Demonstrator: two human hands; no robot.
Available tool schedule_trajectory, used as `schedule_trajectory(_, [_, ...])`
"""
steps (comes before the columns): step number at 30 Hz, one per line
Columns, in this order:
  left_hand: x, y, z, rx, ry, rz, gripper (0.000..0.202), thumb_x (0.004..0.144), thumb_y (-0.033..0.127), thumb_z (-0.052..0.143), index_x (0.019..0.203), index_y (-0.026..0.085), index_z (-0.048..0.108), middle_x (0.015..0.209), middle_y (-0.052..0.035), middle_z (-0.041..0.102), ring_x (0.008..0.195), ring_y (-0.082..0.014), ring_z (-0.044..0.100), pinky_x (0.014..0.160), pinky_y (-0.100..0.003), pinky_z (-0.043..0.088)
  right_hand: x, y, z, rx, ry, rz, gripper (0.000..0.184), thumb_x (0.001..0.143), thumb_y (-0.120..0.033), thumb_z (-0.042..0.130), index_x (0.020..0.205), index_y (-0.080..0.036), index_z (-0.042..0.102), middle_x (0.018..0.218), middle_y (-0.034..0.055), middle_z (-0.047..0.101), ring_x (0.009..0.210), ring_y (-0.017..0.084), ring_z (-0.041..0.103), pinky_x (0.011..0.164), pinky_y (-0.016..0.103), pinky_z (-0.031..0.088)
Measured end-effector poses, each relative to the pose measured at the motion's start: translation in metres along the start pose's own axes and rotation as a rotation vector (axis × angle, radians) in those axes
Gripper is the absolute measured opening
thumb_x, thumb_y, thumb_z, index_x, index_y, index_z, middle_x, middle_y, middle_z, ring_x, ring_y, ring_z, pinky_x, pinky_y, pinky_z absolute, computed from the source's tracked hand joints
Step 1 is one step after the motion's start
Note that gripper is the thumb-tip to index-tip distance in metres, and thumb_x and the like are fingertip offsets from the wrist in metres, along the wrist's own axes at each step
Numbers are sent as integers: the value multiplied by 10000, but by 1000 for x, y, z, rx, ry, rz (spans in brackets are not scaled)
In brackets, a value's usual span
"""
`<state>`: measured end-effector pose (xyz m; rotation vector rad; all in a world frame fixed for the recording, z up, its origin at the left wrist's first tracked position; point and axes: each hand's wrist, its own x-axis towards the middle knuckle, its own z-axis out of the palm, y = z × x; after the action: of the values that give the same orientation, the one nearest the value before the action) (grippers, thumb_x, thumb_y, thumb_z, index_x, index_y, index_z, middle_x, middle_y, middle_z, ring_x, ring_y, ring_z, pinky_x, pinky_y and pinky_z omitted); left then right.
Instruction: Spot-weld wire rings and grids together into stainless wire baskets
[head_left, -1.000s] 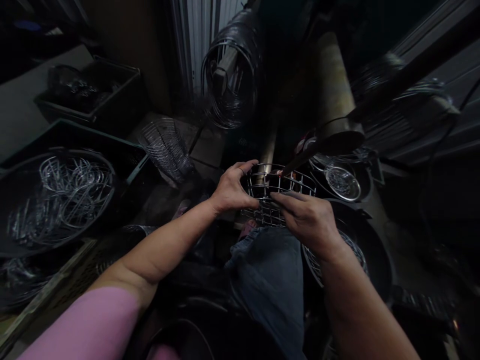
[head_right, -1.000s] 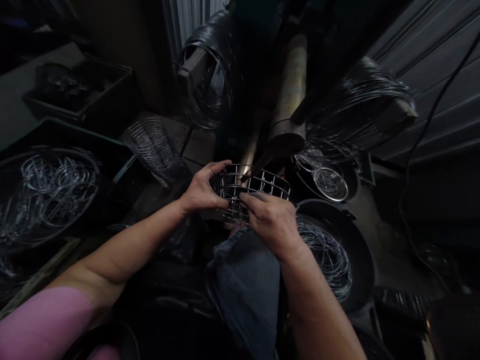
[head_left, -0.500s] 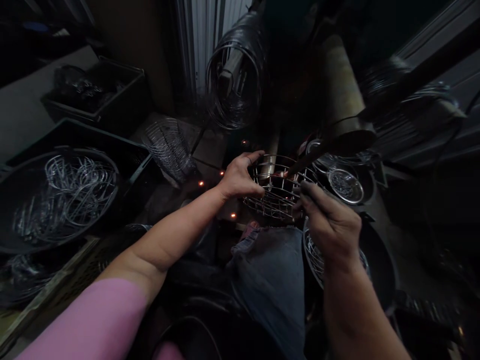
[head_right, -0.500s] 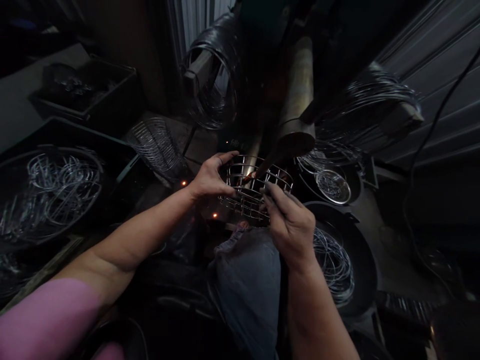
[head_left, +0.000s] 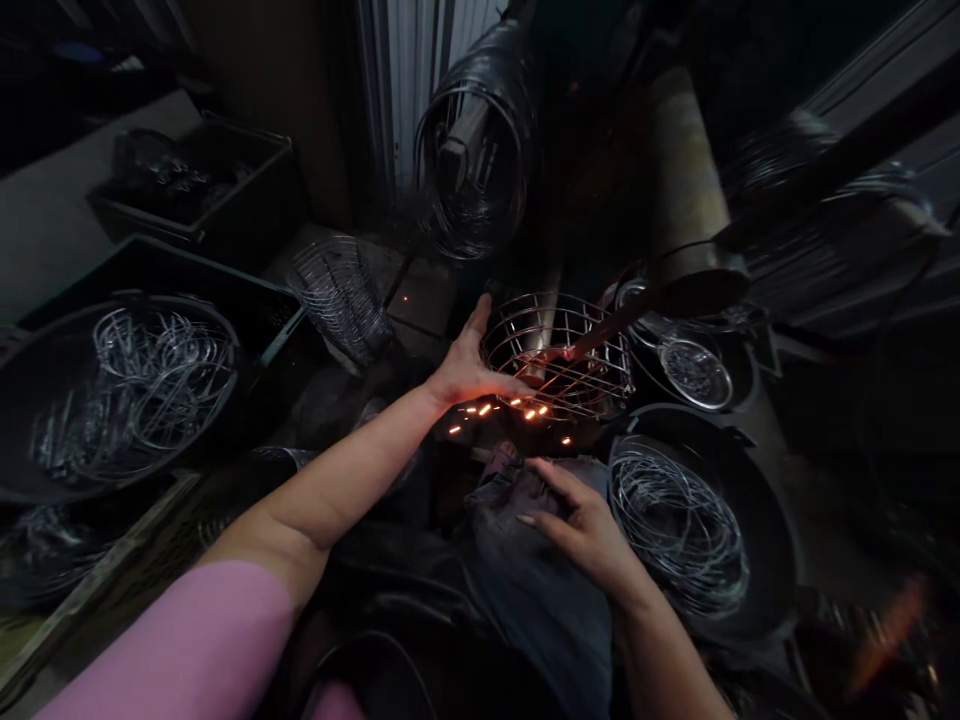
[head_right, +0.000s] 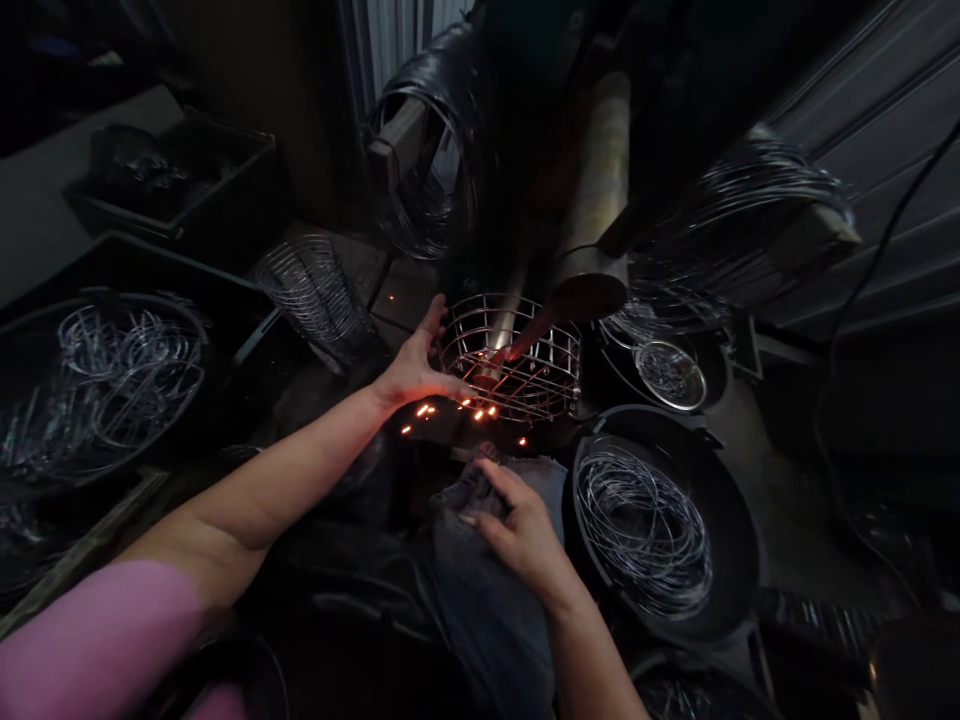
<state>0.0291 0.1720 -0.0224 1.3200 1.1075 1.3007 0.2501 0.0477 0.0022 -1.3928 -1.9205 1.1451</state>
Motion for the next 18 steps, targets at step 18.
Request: schedule_trajectory(18, [-98,56,-19,465,-106,169,924,423,249,833,1299,158,552,1264,-128,567,1158,-289,567,1051,-434,445,-29,-74,-32,207,-198,140,163,674,-264,758,822,-206,795,717,45,703,516,139,591,482,230,483])
